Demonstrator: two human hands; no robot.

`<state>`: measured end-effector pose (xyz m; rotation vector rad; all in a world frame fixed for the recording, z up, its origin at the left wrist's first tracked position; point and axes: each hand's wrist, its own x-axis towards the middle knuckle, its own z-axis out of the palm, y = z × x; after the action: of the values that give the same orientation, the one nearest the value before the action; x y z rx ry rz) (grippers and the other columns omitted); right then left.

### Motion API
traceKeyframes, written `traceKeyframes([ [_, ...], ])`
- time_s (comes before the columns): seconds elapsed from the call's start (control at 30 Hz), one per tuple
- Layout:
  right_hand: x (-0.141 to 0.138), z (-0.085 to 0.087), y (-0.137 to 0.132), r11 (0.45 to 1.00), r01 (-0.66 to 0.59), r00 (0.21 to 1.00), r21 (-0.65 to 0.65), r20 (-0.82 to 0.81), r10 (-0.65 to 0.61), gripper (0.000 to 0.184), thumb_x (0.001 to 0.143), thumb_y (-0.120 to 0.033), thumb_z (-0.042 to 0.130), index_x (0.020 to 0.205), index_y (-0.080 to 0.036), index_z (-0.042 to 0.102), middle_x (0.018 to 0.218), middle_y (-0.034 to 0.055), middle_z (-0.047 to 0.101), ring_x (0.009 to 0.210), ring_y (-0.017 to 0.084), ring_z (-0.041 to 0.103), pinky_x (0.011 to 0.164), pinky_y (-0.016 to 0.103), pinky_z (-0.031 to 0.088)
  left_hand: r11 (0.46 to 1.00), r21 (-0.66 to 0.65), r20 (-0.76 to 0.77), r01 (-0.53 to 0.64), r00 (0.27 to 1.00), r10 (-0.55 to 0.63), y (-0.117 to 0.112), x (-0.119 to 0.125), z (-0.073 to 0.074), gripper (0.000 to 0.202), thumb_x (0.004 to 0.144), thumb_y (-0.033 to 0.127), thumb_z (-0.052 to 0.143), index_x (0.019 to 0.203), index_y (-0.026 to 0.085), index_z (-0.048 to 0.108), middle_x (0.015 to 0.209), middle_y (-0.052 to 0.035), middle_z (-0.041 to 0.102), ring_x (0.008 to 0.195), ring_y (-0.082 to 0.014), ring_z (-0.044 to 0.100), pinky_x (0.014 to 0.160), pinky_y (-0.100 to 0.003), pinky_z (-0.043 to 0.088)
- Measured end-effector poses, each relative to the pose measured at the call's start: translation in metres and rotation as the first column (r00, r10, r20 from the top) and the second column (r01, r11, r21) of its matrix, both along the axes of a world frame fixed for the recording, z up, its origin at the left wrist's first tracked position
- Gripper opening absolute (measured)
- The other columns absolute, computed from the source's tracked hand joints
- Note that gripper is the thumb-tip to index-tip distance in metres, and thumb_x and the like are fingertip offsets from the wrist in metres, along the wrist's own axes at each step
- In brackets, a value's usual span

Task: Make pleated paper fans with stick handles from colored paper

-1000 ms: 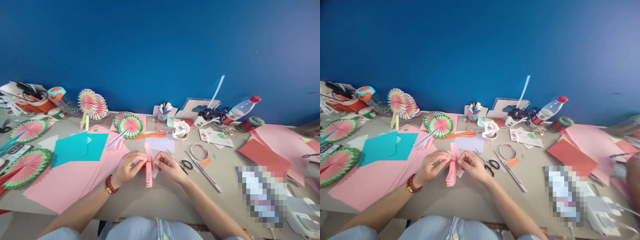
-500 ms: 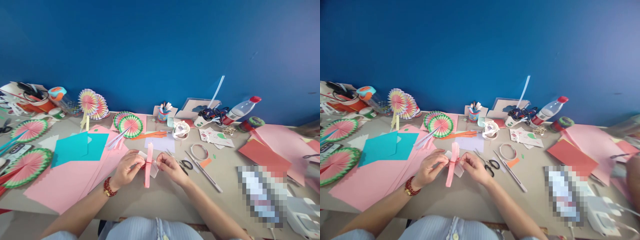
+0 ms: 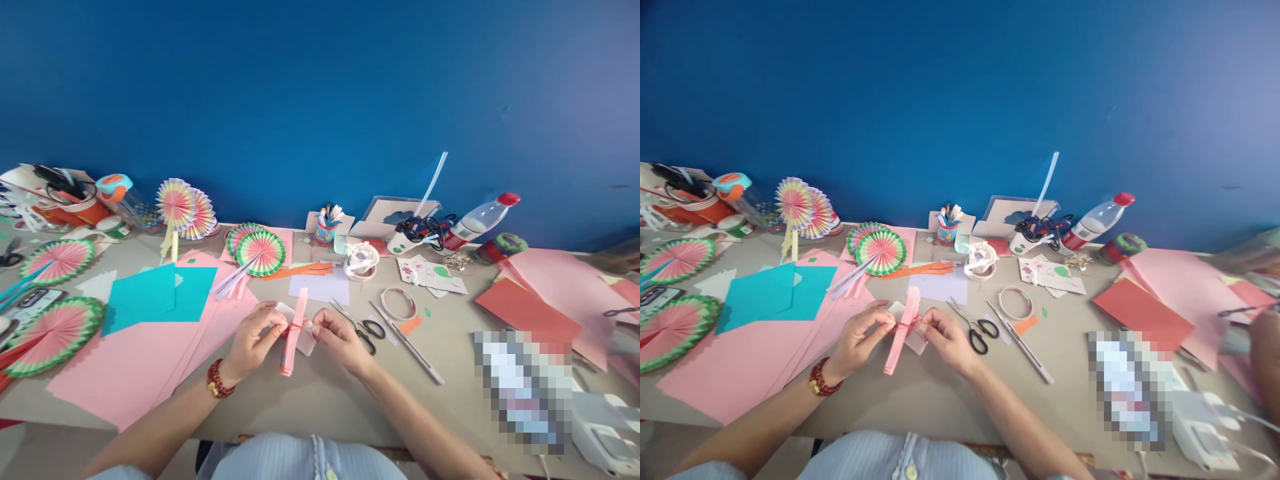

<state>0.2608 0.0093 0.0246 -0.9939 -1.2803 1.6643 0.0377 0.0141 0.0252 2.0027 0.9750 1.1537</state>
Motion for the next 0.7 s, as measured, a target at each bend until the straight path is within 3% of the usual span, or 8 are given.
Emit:
traceKeyframes([
  [0.17, -0.001, -0.002, 0.002, 1.000, 0.001, 0.999, 0.027, 0.039, -0.002, 0.031, 0.087, -0.047, 0.064, 0.077, -0.020, 0.051, 0.070, -0.0029, 0.047, 0.064, 0.013, 0.042, 0.062, 0.027, 0.033, 1.000, -0.023, 0.017, 0.004, 1.000, -0.003, 0.002, -0.002, 0.001, 0.014, 0.094, 0.014, 0.051, 0.086, 0.022, 0.058, 0.077, 0.0017, 0.065, 0.074, -0.0137, 0.062, 0.104, -0.041, 0.041],
  [0.37, 0.003, 0.006, 0.006, 0.993, -0.040, 0.988, 0.113, 0.153, 0.022, 0.028, 0.089, -0.044, 0.060, 0.079, -0.020, 0.051, 0.070, -0.0034, 0.046, 0.063, 0.012, 0.040, 0.060, 0.026, 0.032, 0.999, 0.053, 0.023, -0.008, 1.000, 0.007, 0.004, 0.000, 0.016, 0.012, 0.087, 0.008, 0.056, 0.084, 0.020, 0.056, 0.100, -0.0059, 0.064, 0.094, -0.0178, 0.063, 0.085, -0.032, 0.049],
  [0.6, 0.001, 0.010, 0.009, 0.987, -0.070, 0.987, 0.148, 0.157, 0.046, 0.022, 0.090, -0.038, 0.058, 0.080, -0.019, 0.052, 0.069, -0.0034, 0.047, 0.062, 0.012, 0.041, 0.059, 0.026, 0.033, 0.963, -0.099, 0.062, 0.249, 0.968, -0.244, 0.010, 0.005, 0.024, 0.016, 0.084, 0.004, 0.051, 0.081, 0.020, 0.051, 0.089, -0.0017, 0.069, 0.085, -0.0151, 0.064, 0.079, -0.028, 0.050],
  [0.7, 0.002, 0.010, 0.008, 0.983, -0.082, 0.982, 0.163, 0.179, 0.052, 0.020, 0.092, -0.035, 0.056, 0.080, -0.020, 0.052, 0.069, -0.0031, 0.049, 0.062, 0.012, 0.043, 0.060, 0.026, 0.034, 0.948, -0.176, 0.023, 0.263, 0.964, -0.264, 0.013, 0.006, 0.026, 0.013, 0.087, 0.008, 0.050, 0.084, 0.019, 0.055, 0.086, -0.0012, 0.066, 0.080, -0.0143, 0.063, 0.075, -0.026, 0.049],
])
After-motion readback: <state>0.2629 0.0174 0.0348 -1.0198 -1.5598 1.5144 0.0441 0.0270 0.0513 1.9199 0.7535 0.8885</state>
